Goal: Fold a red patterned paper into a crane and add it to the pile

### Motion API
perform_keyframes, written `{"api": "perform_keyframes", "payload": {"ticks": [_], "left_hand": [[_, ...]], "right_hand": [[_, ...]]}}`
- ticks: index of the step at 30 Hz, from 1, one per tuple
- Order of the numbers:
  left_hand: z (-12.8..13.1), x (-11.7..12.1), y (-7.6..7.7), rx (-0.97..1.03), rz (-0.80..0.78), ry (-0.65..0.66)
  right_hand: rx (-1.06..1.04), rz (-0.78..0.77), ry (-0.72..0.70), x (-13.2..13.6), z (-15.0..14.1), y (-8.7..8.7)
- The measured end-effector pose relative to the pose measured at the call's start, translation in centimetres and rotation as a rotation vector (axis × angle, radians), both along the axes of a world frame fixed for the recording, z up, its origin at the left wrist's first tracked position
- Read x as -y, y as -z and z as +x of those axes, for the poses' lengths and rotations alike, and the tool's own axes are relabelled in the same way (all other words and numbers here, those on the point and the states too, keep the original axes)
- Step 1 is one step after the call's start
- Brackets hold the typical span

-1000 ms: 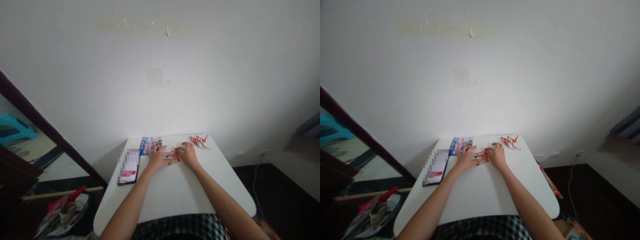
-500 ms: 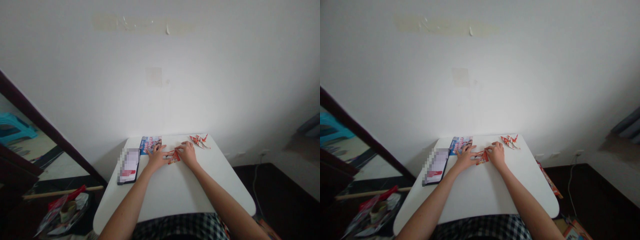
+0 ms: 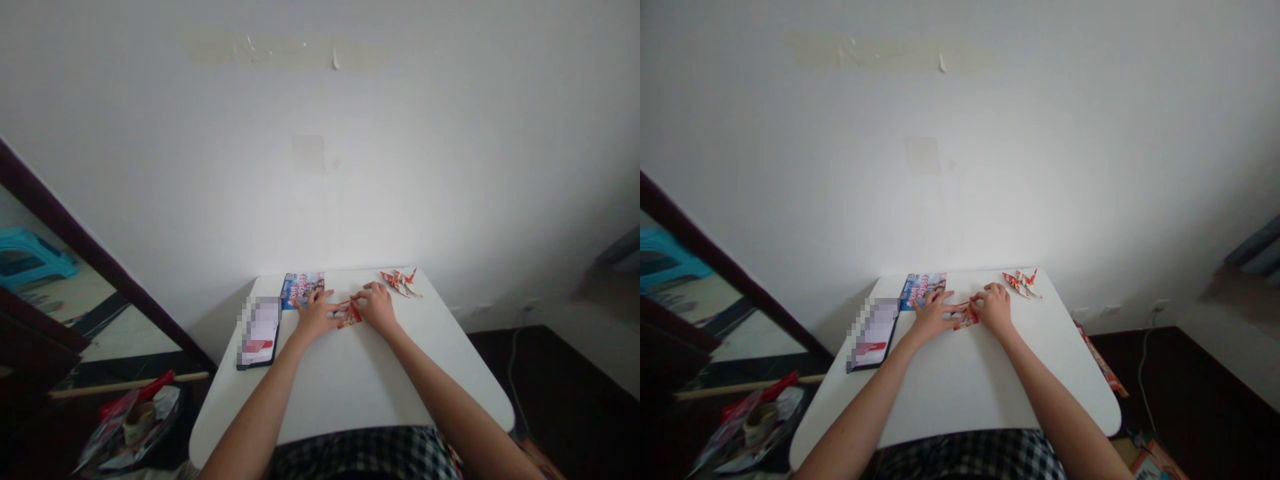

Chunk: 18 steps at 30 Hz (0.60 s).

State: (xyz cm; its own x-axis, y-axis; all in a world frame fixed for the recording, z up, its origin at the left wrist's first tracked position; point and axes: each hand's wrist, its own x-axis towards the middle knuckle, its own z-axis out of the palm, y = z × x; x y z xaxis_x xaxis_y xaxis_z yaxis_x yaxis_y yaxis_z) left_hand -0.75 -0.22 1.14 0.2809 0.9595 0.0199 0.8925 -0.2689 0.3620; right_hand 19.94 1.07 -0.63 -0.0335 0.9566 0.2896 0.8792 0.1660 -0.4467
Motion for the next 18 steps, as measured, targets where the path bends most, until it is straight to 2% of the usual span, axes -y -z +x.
{"api": "perform_keyframes", "payload": {"ticks": [18], "left_hand": [[0.0,0.1,0.1,-0.020,0.030,-0.015]], "right_hand": [[0.031,0.022,-0.124,0.5,1.1,0.8]]}}
